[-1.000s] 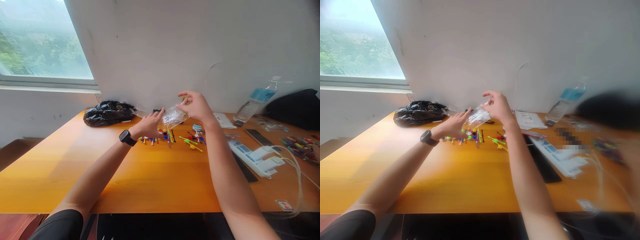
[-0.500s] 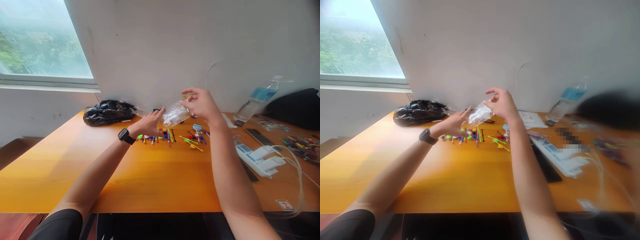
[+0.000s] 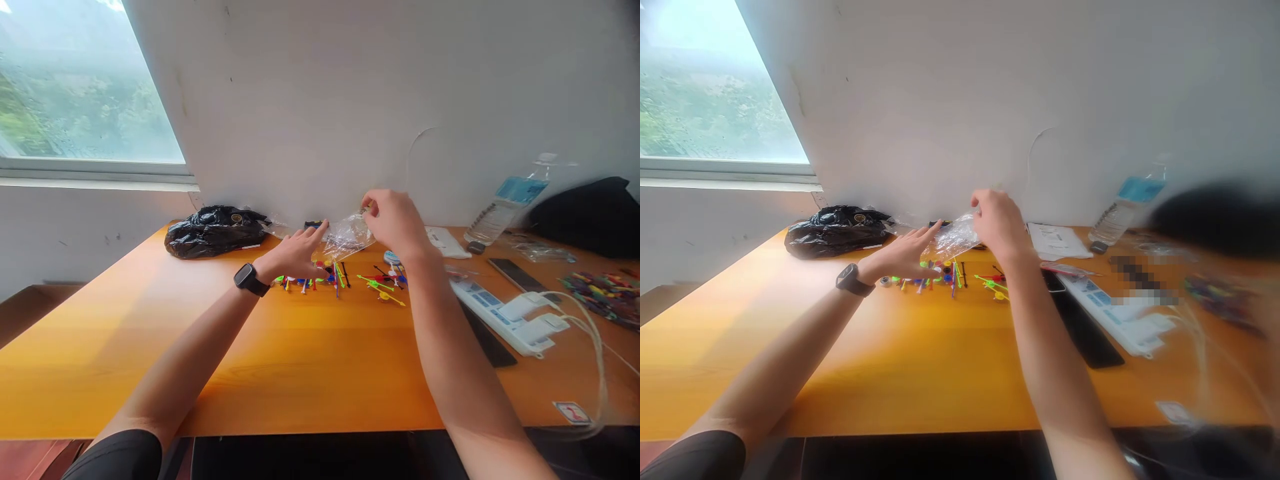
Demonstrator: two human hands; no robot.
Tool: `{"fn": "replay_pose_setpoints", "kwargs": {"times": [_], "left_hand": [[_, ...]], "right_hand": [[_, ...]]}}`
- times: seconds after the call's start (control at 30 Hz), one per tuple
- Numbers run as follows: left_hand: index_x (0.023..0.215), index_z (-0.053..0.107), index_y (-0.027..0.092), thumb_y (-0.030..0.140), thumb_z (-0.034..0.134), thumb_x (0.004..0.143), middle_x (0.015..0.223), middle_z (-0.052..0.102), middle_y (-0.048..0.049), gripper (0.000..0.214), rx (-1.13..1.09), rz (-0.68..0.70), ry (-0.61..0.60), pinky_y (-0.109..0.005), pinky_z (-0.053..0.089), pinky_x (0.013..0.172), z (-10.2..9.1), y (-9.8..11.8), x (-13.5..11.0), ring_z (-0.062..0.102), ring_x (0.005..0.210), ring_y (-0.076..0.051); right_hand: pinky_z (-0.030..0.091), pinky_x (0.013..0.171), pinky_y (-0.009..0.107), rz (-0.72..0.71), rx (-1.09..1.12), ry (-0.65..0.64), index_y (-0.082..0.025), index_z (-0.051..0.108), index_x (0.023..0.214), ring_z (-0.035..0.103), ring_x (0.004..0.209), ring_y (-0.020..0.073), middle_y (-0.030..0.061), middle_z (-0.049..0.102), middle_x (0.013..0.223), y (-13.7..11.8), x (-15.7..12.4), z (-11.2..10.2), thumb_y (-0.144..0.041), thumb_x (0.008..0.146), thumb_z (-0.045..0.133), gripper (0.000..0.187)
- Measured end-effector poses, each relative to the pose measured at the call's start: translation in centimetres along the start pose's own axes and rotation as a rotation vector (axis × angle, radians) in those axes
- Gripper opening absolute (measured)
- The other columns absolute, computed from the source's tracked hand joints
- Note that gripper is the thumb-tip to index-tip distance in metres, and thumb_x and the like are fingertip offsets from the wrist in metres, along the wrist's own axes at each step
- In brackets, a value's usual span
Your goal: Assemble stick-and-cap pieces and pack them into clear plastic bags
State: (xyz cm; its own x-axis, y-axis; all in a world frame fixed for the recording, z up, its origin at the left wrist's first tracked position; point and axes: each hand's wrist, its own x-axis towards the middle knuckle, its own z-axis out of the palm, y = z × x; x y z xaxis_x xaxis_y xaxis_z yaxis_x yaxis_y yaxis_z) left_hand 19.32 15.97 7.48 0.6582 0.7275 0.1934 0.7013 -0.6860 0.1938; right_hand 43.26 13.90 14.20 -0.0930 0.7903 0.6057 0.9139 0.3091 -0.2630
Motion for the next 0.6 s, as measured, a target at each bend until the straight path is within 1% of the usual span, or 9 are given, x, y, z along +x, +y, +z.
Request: {"fn": "replay_pose_setpoints", "kwargs": {"times": [0.1,0.17,0.23,0.33,0.4,0.47,0.53,0.6], "left_hand": [[0.171,0.003,0.019,0.063,0.071,0.079,0.147,0.054,-0.0227,0.123,0.019,-0.008,0.008,-0.052,0.044,0.103,-0.1,0.0,0.0,0.052,0.132,-0.044],[0.171,0.003,0.019,0.063,0.07,0.08,0.147,0.054,-0.0229,0.121,0.025,-0.016,0.007,-0.052,0.044,0.103,-0.2,-0.1,-0.1,0.052,0.133,-0.044],[0.171,0.003,0.02,0.064,0.069,0.081,0.148,0.054,-0.0229,0.121,0.023,-0.026,0.003,-0.052,0.044,0.104,-0.5,-0.2,-0.2,0.051,0.134,-0.044],[0.171,0.003,0.022,0.067,0.068,0.081,0.151,0.052,-0.0219,0.12,0.024,-0.027,0.019,-0.052,0.044,0.105,-0.7,-0.4,-0.3,0.051,0.134,-0.043],[0.171,0.004,0.023,0.068,0.068,0.081,0.151,0.052,-0.0217,0.12,0.036,-0.028,0.039,-0.053,0.044,0.104,-0.7,-0.6,-0.4,0.053,0.132,-0.043],[0.172,0.005,0.022,0.069,0.067,0.081,0.15,0.053,-0.0218,0.12,0.045,-0.03,0.053,-0.052,0.044,0.103,-0.7,-0.8,-0.4,0.054,0.13,-0.043],[0.172,0.004,0.023,0.07,0.067,0.08,0.149,0.053,-0.0215,0.121,0.046,-0.033,0.058,-0.053,0.044,0.103,-0.7,-1.1,-0.4,0.054,0.129,-0.043],[0.172,0.003,0.024,0.071,0.068,0.08,0.149,0.053,-0.0214,0.121,0.045,-0.034,0.055,-0.053,0.044,0.102,-0.6,-1.3,-0.4,0.053,0.13,-0.044]], "right_hand": [[0.048,0.077,0.04,-0.027,-0.053,-0.026,-0.021,0.076,0.101,0.064,0.081,0.0265,0.0093,0.072,0.088,-0.1,0.0,0.2,-0.015,0.086,0.069,0.017],[0.048,0.075,0.038,-0.037,-0.012,-0.079,-0.022,0.075,0.106,0.064,0.08,0.0251,0.0083,0.073,0.091,-0.1,-0.1,0.1,-0.022,0.088,0.071,0.018],[0.047,0.073,0.035,-0.023,0.039,-0.133,-0.023,0.074,0.114,0.065,0.081,0.0241,0.0081,0.073,0.096,0.0,-0.3,-0.1,-0.031,0.088,0.074,0.027],[0.047,0.07,0.034,0.053,0.04,-0.172,-0.022,0.072,0.123,0.066,0.083,0.0247,0.0105,0.074,0.103,0.3,-0.5,-0.3,-0.039,0.086,0.077,0.041],[0.047,0.069,0.034,0.115,0.033,-0.192,-0.021,0.071,0.125,0.065,0.081,0.0247,0.0113,0.073,0.101,0.6,-0.4,-0.3,-0.041,0.084,0.08,0.046],[0.046,0.066,0.033,0.147,0.056,-0.225,-0.02,0.07,0.126,0.064,0.077,0.0233,0.0099,0.072,0.096,0.7,-0.3,-0.2,-0.042,0.084,0.08,0.049],[0.045,0.064,0.033,0.131,0.079,-0.228,-0.021,0.069,0.128,0.063,0.074,0.0217,0.0077,0.071,0.093,0.7,-0.2,-0.1,-0.041,0.084,0.08,0.05],[0.044,0.063,0.032,0.096,0.09,-0.2,-0.021,0.069,0.127,0.062,0.072,0.0205,0.0056,0.07,0.089,0.7,-0.1,-0.1,-0.037,0.083,0.08,0.048]]}}
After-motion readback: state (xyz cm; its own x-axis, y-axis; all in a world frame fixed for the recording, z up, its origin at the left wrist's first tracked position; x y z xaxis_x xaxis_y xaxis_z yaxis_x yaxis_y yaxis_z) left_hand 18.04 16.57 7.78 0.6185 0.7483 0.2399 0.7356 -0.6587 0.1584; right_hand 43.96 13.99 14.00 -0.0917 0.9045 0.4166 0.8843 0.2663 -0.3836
